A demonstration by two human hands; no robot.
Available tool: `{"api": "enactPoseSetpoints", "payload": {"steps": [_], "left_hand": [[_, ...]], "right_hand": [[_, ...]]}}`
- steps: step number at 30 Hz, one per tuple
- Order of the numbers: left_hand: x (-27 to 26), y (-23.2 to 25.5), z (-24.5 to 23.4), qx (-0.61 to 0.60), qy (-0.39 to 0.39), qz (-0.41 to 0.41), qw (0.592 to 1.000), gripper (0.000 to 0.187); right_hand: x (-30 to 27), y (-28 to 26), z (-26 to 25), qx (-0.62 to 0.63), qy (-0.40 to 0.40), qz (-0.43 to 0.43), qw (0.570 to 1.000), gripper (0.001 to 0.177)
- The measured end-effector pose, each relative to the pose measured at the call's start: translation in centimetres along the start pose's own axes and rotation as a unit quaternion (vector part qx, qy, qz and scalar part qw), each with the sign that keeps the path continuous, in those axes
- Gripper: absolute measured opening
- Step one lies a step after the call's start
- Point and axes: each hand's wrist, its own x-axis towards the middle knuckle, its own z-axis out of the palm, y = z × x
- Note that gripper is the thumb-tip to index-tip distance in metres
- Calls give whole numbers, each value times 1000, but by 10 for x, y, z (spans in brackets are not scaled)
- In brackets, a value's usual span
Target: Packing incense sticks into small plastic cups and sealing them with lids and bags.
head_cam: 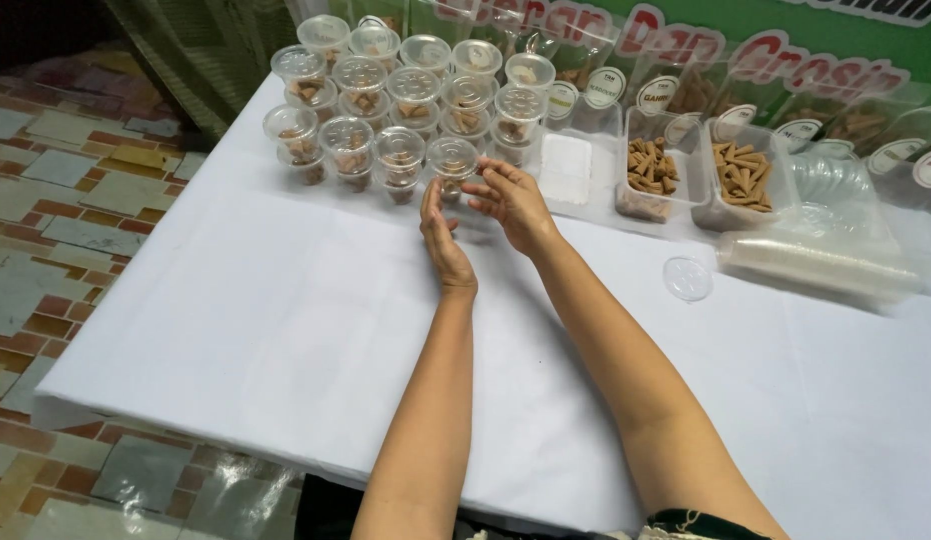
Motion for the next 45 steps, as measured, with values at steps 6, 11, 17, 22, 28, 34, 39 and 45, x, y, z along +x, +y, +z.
{"api": "enactPoseSetpoints", "payload": {"steps": [6,11,17,22,28,34,39,45], "left_hand": [[1,-4,2,-7,-3,-13,1000,54],[-1,-2,0,1,-8,-16,1000,54],[-1,0,0,8,-11,-27,1000,55],[0,-2,-1,11,-9,-24,1000,54],[2,-16,-3,12,0,-25,1000,55],[0,-14,-4,-10,3,-15,1000,54],[0,-20,-4,6,24,10,1000,43],[0,-27,-3,34,16,43,998,28]], "right_hand": [[5,6,-2,12,1,5,1000,37],[-1,0,1,-3,-5,6,1000,38],[-3,-1,0,-7,-8,2,1000,40],[-6,-5,-1,-9,-17,5,1000,41],[-10,-7,0,-9,-17,4,1000,41],[-31,-23,-3,-24,-26,-7,999,39],[-73,-51,-25,-132,-23,-44,990,32],[-134,-70,-100,-316,31,-124,940,21]]}}
